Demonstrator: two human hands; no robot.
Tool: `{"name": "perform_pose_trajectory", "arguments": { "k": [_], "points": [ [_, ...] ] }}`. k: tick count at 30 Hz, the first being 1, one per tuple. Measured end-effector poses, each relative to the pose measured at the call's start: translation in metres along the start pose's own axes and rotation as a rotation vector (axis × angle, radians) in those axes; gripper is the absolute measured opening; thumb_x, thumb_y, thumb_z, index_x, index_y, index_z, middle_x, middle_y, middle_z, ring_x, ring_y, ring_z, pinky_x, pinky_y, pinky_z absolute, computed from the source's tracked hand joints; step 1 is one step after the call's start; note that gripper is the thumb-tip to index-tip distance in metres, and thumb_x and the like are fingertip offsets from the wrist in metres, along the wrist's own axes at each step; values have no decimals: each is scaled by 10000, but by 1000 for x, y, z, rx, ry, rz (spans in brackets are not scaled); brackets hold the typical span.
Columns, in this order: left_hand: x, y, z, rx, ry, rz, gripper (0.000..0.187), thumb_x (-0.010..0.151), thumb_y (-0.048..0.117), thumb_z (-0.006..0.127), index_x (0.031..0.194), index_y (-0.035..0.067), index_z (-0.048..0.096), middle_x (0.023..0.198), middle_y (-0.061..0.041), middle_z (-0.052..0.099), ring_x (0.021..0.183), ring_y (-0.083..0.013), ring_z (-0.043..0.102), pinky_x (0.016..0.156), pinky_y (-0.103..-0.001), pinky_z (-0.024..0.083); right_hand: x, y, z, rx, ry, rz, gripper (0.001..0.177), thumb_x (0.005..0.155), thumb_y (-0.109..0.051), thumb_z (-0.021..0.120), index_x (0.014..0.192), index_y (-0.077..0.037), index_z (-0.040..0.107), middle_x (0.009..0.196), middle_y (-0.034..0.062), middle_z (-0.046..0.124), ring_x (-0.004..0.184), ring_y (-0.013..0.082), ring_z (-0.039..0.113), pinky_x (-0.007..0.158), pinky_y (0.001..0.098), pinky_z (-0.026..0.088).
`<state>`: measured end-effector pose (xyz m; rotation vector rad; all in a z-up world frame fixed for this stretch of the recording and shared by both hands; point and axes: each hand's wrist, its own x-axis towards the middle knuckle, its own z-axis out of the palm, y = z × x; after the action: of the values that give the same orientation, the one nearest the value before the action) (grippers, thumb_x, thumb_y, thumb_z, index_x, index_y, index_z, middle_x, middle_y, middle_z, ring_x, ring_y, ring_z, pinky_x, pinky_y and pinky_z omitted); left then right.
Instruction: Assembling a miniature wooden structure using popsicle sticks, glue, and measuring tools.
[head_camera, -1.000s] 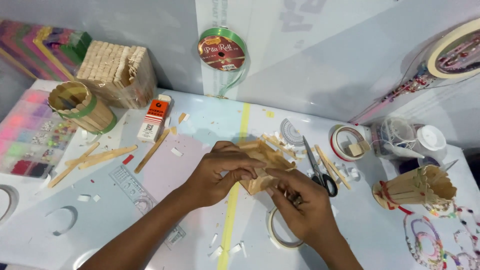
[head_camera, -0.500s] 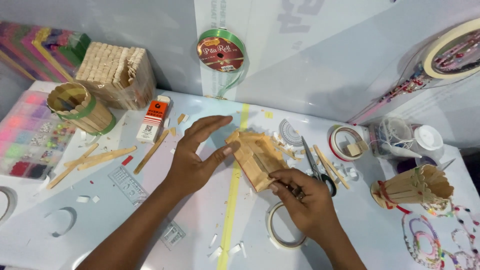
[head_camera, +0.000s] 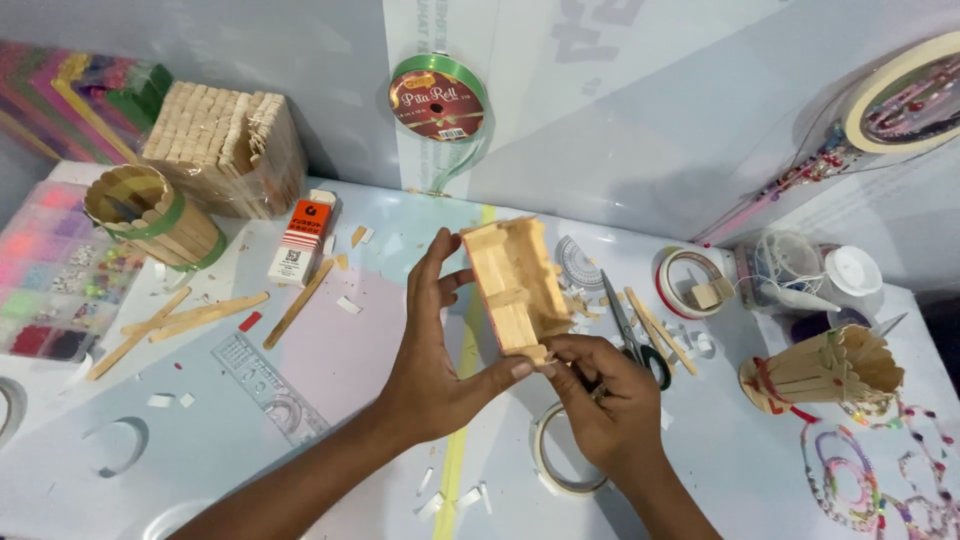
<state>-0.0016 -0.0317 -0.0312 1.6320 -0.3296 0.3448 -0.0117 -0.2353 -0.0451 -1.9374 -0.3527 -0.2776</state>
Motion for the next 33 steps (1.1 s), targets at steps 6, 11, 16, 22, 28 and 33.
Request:
{"name": "perform_pose_trajectory", "arguments": {
  "k": [6,11,16,22,28,33],
  "points": [
    [8,-10,-15,-70,-88,103,887,974,348,684,1635,112,141,1363,-130,665,1400,-271,570,1241,-482,357,1,4,3,-229,82,-288,212,952,-68,682,1158,-94,726,558,-34,498,462,59,379,471,209,364],
    [2,-36,-14,59,-56,74,379,948,211,703,1321,162,665,1261,-8,749,1193,-171,635,1121,-378,392,4,9,6,-328,133,-457,213,945,-38,701,1156,-61,714,961,18,760,492,53,497,506,196,453],
    [4,-30,-13,99,-40,230,214,957,224,717,1146,130,745,1111,-4,785,1000,-170,719,1070,-365,382,5,11,8,-259,125,-442,200,957,-41,678,1154,-43,716,796,-18,734,472,44,435,487,183,402],
    [4,-23,-12,104,-21,307,201,928,210,753,1090,91,750,1080,-26,791,960,-175,752,1033,-374,403,2,12,9,-126,73,-260,202,955,-73,683,1153,-79,722,534,-29,498,456,49,367,475,197,335],
    [4,-21,-12,164,-6,382,170,915,215,768,1049,110,761,1046,-16,790,937,-168,744,1031,-381,374,-3,29,7,-85,99,-276,189,934,-1,686,1113,-61,689,541,-26,440,472,61,339,480,216,303],
    [5,-13,-12,159,-17,479,163,927,231,760,1058,134,764,1090,-16,792,927,-160,751,1012,-345,363,-8,47,2,-140,136,-180,65,843,-83,722,867,-88,661,613,-61,532,514,52,395,488,242,318]
  ]
}}
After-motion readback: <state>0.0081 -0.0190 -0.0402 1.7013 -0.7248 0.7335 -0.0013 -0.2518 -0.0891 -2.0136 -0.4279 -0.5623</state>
